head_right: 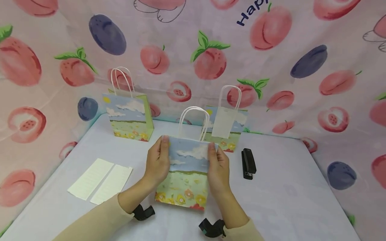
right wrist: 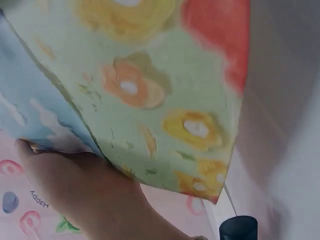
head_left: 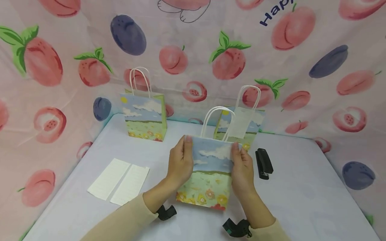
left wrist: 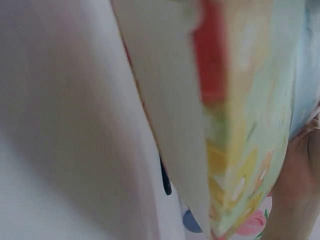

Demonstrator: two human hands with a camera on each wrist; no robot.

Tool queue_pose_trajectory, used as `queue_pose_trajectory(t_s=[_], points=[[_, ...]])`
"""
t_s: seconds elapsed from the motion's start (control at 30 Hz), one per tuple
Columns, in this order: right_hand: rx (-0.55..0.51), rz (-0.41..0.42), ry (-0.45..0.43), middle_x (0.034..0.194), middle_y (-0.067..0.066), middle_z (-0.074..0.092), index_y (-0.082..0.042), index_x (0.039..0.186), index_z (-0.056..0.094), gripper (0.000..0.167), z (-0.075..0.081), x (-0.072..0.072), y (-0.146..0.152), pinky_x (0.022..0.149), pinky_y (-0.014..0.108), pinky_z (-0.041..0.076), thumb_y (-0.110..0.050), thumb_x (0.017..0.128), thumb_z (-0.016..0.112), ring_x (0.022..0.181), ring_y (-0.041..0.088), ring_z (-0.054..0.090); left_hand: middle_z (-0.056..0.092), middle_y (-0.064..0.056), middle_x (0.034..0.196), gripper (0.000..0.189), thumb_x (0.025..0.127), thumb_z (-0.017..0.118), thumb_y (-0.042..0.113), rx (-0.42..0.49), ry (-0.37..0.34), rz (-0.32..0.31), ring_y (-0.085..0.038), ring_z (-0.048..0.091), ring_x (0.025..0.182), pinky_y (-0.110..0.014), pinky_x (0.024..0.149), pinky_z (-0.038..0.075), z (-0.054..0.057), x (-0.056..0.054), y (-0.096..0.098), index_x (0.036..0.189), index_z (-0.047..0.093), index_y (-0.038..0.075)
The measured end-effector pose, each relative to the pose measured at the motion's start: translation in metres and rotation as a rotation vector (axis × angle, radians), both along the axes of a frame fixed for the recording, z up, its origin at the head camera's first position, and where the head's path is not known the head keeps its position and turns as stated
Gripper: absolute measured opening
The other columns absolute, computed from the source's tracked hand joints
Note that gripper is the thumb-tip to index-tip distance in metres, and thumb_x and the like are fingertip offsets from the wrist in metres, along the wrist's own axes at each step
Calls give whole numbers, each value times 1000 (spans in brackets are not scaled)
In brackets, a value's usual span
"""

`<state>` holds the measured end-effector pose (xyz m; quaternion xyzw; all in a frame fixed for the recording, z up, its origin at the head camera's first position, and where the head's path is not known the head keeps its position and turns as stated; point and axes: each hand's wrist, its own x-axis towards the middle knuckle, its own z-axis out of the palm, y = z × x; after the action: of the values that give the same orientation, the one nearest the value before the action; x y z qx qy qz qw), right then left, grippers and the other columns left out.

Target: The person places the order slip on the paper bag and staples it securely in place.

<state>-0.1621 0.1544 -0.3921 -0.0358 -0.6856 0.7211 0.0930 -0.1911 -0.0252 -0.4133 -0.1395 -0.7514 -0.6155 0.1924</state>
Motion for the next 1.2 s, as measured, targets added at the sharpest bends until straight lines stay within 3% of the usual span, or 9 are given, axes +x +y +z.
queue_pose_trajectory(t_s=[0.27,0.53,0.77,0.9,1.03,1.2], points=[[38,-67,110,92,-6,67,-13,100,68,42,-2,3,-6,82,25,50,-45,111,43,96,11,60,32,3,58,42,115,35,22,71,85,-18,-5,33,48,-21,45,26,-1,-1,1,75,40,10],[135,-89,317,85,-7,65,-9,106,67,33,-9,3,-5,71,23,49,-29,113,41,82,9,59,28,2,56,42,115,33,18,75,206,-50,-3,26,46,-21,44,21,-6,-5,-1,75,37,7],[166,-75,409,84,-8,67,-2,108,67,34,-13,-2,-1,64,23,49,-23,113,41,75,7,61,33,1,60,43,116,31,29,85,151,-130,-5,33,49,-22,46,29,-7,-7,-2,79,41,8],[194,-65,436,85,-7,68,4,110,66,32,-15,-5,2,62,22,49,-18,112,42,74,7,63,30,2,62,43,116,30,28,87,153,-169,-5,28,51,-22,49,26,-9,-9,-4,79,40,8],[191,-41,438,86,-7,68,2,109,66,31,-18,-8,3,62,21,50,-16,112,42,74,7,63,28,0,63,47,115,29,37,89,146,-224,-4,26,53,-23,51,25,-12,-11,-7,80,40,7],[151,-18,447,83,-8,67,-7,103,68,30,-20,-11,5,66,20,51,-21,112,44,76,5,63,62,-11,78,59,106,39,60,97,47,-309,-5,58,65,-25,60,51,-12,-14,-12,102,58,4]])
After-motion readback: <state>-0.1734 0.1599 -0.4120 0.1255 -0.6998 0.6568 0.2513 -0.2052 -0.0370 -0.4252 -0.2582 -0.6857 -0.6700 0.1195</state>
